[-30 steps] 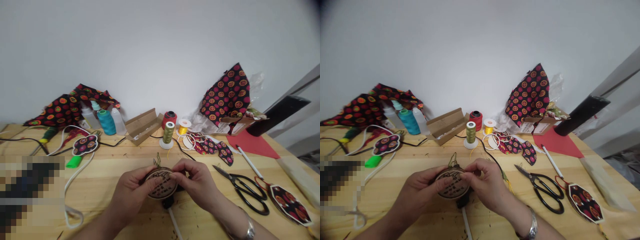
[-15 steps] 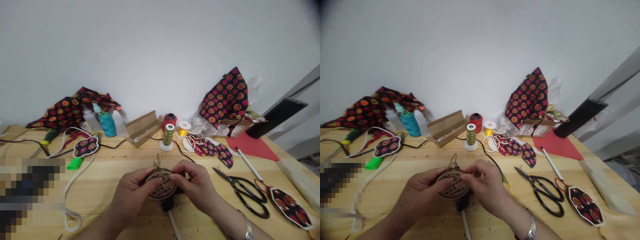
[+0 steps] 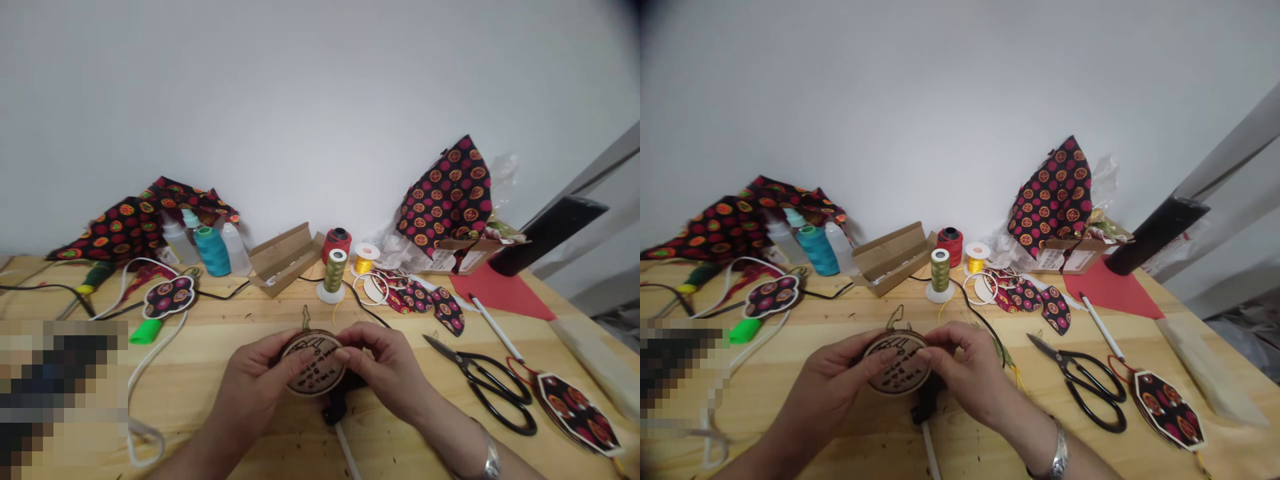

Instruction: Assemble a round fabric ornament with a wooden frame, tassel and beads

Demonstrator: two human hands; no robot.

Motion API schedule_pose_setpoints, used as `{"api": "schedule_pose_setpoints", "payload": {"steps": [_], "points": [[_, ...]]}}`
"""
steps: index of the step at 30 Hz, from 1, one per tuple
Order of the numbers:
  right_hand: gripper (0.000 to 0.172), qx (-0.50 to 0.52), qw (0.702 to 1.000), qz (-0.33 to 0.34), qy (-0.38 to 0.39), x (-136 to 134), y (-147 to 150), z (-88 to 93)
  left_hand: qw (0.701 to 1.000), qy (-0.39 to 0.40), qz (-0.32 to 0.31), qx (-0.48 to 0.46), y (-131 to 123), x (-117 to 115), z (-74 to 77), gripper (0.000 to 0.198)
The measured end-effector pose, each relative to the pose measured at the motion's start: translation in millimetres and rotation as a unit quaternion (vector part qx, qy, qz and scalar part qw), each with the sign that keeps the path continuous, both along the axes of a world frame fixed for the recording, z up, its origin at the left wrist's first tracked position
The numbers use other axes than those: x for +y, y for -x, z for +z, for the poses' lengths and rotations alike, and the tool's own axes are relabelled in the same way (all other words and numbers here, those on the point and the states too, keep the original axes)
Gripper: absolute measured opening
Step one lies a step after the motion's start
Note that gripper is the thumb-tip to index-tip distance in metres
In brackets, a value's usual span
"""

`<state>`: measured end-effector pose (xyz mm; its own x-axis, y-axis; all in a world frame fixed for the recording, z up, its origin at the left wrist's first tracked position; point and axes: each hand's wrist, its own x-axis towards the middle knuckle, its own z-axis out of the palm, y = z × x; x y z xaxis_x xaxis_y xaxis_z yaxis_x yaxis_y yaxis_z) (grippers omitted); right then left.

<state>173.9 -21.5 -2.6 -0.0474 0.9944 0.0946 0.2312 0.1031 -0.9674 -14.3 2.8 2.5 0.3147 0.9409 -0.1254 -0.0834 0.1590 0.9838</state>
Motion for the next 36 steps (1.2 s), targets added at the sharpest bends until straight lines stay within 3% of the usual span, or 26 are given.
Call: {"api": "schedule_pose_setpoints", "payload": {"steps": [24,31,36], "points": [[0.012,-0.056,0.997,-0.044,-0.035,-2,4,-1.3,0.998,0.036,-0.028,-0.042,3,1,-5.6,0.024],[0.02,-0.017,1.0,0.001,-0.007,-1,3,0.8,0.996,0.041,-0.018,-0.078,4,3,-10.7,0.025],[0.014,-0.013,1.0,-0.004,-0.016,0,5,-0.7,0.996,0.046,-0.012,-0.08,4,4,-12.2,0.026]]}}
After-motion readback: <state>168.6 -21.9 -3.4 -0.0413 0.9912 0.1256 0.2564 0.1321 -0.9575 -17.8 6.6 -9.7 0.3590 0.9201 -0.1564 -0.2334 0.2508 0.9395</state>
